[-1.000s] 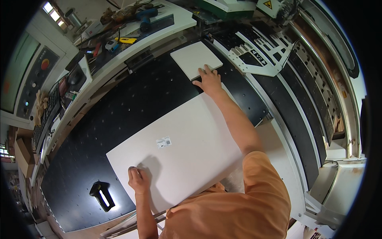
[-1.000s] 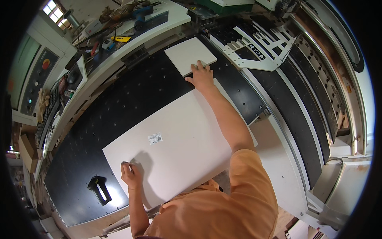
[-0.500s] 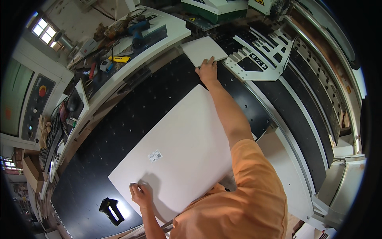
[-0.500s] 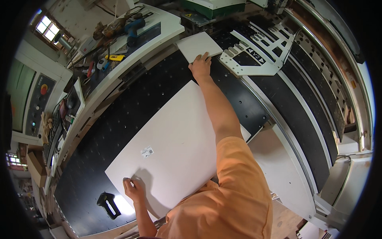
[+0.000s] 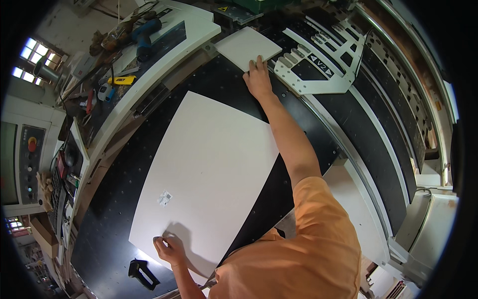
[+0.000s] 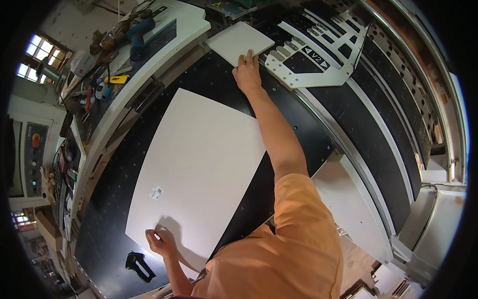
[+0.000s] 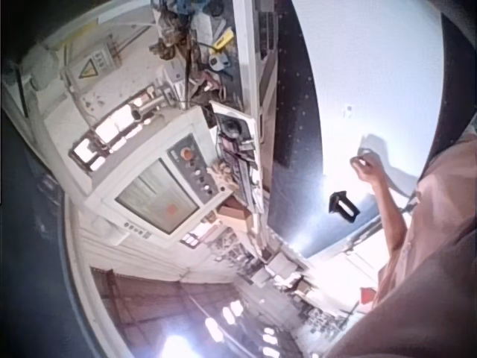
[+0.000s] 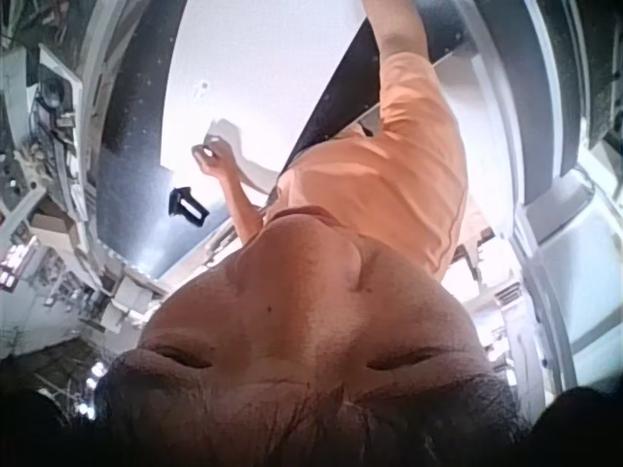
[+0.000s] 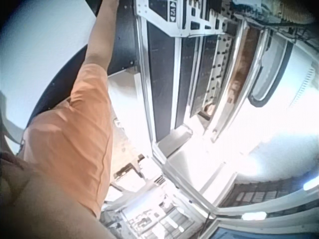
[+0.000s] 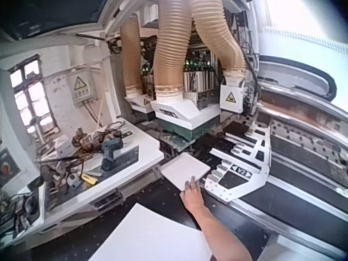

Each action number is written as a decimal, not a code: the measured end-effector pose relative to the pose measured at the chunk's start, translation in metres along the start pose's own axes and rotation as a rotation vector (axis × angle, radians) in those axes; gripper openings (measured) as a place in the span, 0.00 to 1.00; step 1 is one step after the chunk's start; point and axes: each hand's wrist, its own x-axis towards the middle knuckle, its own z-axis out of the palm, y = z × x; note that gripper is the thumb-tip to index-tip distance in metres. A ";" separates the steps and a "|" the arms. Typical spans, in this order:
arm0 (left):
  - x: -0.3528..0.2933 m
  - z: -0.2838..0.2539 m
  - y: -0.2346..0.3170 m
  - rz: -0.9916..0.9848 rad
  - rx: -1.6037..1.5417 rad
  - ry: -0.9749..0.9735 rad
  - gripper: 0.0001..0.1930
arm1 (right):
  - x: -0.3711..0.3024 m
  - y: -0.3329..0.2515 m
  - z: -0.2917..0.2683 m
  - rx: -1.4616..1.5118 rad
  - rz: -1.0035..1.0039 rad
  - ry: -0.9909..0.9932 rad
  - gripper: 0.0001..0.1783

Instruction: The person repeatedly picks up white rectangular panels, scans them with a handheld barcode scanner, and places them on a worktable or stacks them on the floor. The person also removes a label from one panel and uses a yellow tool to scrape the worktable surface.

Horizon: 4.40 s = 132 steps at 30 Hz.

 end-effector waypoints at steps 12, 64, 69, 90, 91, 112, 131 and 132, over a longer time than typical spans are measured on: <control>-0.015 -0.009 0.002 0.040 -0.047 -0.012 0.03 | 0.003 0.002 -0.004 -0.063 -0.049 -0.037 0.28; -0.015 -0.008 -0.003 0.097 -0.013 -0.007 0.03 | 0.004 0.004 -0.004 0.014 0.078 -0.056 0.32; -0.017 -0.007 -0.002 0.110 -0.023 0.079 0.04 | -0.026 -0.020 -0.042 0.516 0.165 -0.179 0.40; -0.175 -0.100 0.041 -0.324 -0.498 0.326 0.04 | -0.292 0.009 -0.251 0.117 0.019 -0.213 0.42; -0.190 -0.105 0.044 -0.338 -0.509 0.311 0.04 | -0.306 0.012 -0.260 0.093 0.028 -0.201 0.43; -0.451 -0.181 0.103 -0.834 -0.537 0.153 0.04 | -0.474 0.103 -0.341 1.477 1.055 -0.855 0.26; -0.777 -0.254 0.280 -1.053 -0.205 0.268 0.04 | -0.612 0.111 -0.479 1.785 0.980 -1.136 0.19; -0.795 -0.262 0.281 -1.016 -0.164 0.293 0.04 | -0.614 0.109 -0.489 1.827 0.914 -1.131 0.19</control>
